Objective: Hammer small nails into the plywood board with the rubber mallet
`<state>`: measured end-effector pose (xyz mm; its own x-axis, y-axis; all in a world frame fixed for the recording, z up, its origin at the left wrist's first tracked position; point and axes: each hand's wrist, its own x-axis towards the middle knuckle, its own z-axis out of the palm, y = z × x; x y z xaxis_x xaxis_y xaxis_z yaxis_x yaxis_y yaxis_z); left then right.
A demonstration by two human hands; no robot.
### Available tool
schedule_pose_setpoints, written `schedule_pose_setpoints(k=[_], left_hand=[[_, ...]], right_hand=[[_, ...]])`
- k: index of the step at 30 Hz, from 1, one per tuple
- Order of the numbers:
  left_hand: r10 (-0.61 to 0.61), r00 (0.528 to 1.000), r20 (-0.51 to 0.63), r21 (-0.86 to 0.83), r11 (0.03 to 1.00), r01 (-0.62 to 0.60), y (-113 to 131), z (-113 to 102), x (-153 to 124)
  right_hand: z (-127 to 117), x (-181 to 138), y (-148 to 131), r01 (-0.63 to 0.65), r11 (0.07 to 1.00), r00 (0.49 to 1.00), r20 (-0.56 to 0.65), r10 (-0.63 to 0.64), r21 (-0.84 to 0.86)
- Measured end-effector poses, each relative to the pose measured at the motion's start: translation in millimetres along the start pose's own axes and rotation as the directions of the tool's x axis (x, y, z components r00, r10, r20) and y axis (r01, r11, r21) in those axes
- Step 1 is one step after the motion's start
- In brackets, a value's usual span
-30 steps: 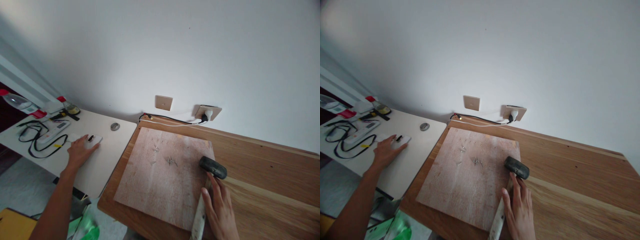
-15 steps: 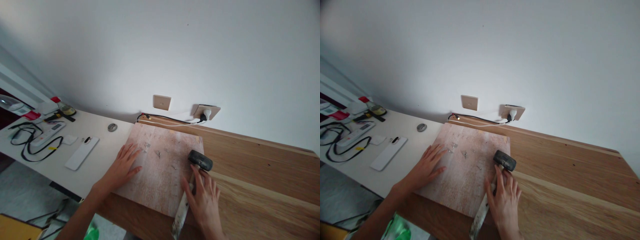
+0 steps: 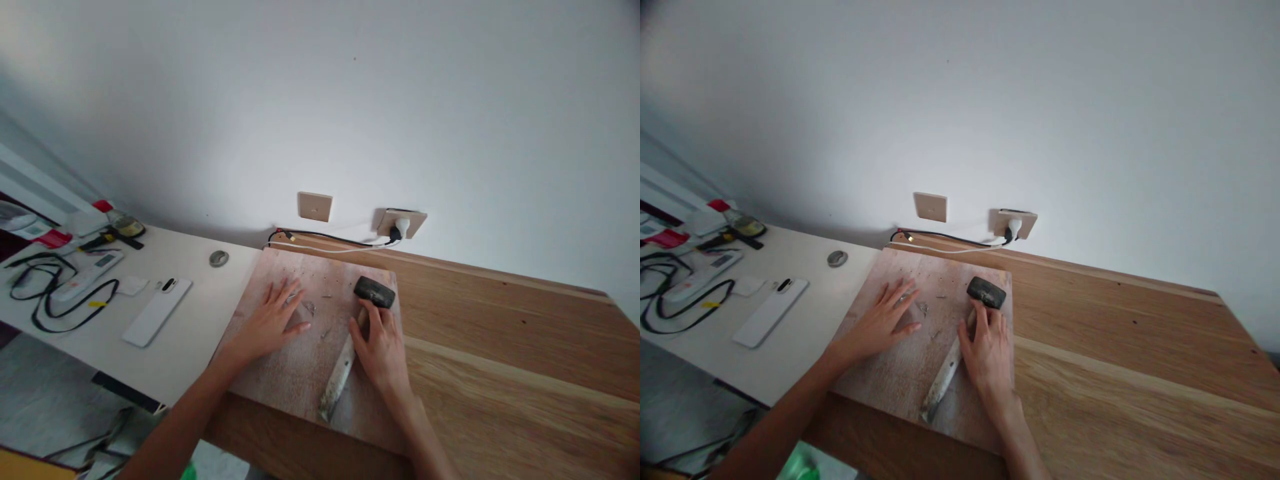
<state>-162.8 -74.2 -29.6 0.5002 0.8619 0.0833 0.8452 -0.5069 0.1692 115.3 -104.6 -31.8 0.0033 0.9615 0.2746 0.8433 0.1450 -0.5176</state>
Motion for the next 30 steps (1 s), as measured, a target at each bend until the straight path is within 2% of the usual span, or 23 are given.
schedule_pose_setpoints(k=[3,7,13,18,23,27,30], left_hand=[[-0.011,1.0,0.003,-0.001,1.0,0.011,-15,-4,-7],[-0.071,0.997,-0.025,0.014,0.997,0.072,-33,-3,-19],[-0.077,0.995,-0.067,0.067,0.994,0.082,-29,6,-22],[-0.037,0.997,-0.072,0.044,0.998,0.04,3,12,-18],[0.011,0.999,-0.048,-0.058,0.998,-0.014,62,18,-13],[0.087,0.996,0.018,-0.201,0.976,-0.082,101,16,-8],[0.114,0.993,0.019,-0.252,0.962,-0.105,115,15,0]], right_hand=[[-4,-3,4,0.038,0.997,0.999,0.037,-0.04,0.069],[-9,-24,16,0.042,0.984,0.999,0.001,-0.043,0.17],[-10,-38,28,0.03,0.991,0.999,0.016,-0.033,0.129],[-29,-49,52,-0.009,0.995,1.0,0.028,0.007,0.097],[-75,-80,90,-0.1,0.993,0.995,-0.009,0.101,0.065],[-105,-104,105,-0.285,0.955,0.938,-0.182,0.296,0.084],[-110,-107,105,-0.411,0.907,0.89,-0.173,0.421,0.092]])
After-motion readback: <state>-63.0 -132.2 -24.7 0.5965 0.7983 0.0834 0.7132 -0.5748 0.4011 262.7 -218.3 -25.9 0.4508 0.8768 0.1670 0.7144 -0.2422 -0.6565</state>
